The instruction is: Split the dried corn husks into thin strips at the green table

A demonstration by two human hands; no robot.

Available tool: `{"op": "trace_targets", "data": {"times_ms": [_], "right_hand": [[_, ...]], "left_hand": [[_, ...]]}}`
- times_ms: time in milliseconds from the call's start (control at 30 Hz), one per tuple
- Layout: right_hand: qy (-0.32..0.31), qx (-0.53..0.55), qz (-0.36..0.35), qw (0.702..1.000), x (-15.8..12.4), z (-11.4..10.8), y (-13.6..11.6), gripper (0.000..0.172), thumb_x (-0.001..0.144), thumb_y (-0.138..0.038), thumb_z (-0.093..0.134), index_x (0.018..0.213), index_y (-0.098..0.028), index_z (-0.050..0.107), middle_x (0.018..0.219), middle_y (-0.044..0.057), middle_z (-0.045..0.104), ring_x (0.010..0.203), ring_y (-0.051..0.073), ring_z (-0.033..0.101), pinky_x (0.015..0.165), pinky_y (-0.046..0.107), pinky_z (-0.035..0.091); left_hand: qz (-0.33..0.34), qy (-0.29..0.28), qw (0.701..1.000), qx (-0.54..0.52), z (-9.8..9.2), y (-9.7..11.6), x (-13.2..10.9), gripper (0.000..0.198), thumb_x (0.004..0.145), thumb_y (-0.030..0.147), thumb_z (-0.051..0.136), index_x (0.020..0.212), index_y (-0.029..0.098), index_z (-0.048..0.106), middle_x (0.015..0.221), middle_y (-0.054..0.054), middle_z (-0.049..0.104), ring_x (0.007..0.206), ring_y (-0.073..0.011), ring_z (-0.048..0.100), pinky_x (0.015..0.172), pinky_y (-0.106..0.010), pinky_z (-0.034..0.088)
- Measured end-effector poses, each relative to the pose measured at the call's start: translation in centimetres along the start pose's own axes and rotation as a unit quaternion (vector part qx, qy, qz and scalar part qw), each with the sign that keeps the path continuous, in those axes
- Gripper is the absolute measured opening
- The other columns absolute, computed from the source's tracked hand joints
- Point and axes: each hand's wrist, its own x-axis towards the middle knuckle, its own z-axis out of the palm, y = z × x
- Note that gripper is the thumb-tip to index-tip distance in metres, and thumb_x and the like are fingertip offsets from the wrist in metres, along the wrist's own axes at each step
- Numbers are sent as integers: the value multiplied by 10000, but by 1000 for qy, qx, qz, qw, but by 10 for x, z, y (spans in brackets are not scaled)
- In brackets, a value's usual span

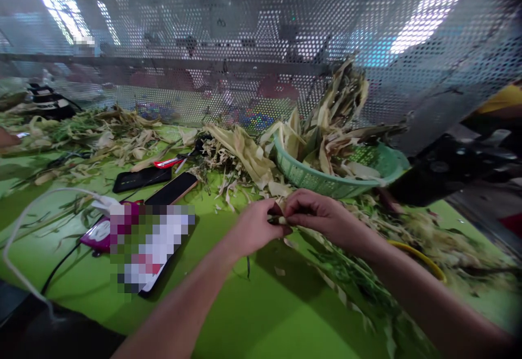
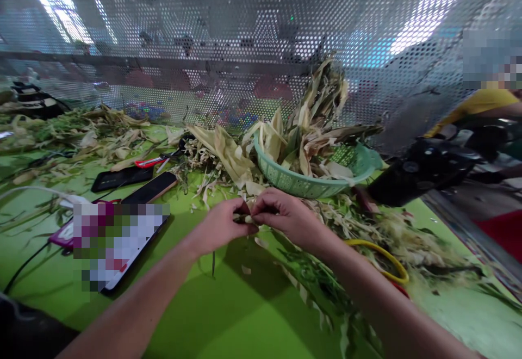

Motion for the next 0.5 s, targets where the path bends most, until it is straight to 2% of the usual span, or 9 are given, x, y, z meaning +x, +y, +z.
{"op": "trace_targets", "data": {"times_ms": [200, 400, 500], "right_hand": [[104, -100, -43, 989, -5, 13, -7, 10, 812, -208, 632, 805, -204, 626, 851, 37, 638, 807, 183, 604, 724, 294, 468], [117, -125, -65, 983, -8, 16, -15, 147, 855, -166, 549, 910, -222, 673, 930, 52, 677, 867, 197, 634, 770, 314, 486], [128, -129, -59, 982, -9, 15, -17, 155, 847, -166, 556, 917, -233, 677, 922, 43, 691, 860, 199, 647, 770, 315, 494]], "left_hand": [[-32, 27, 999, 9, 3, -5, 3, 272, 657, 376, 710, 791, 171, 592, 725, -12, 622, 620, -131, 520, 559, -246, 350], [-39, 49, 998, 13, 2, -7, 4, 227, 664, 337, 701, 763, 180, 571, 732, -7, 601, 639, -135, 520, 581, -256, 356], [-50, 51, 997, 9, 1, -6, 3, 221, 669, 336, 696, 757, 182, 563, 736, -7, 602, 637, -135, 519, 580, -255, 349]]}}
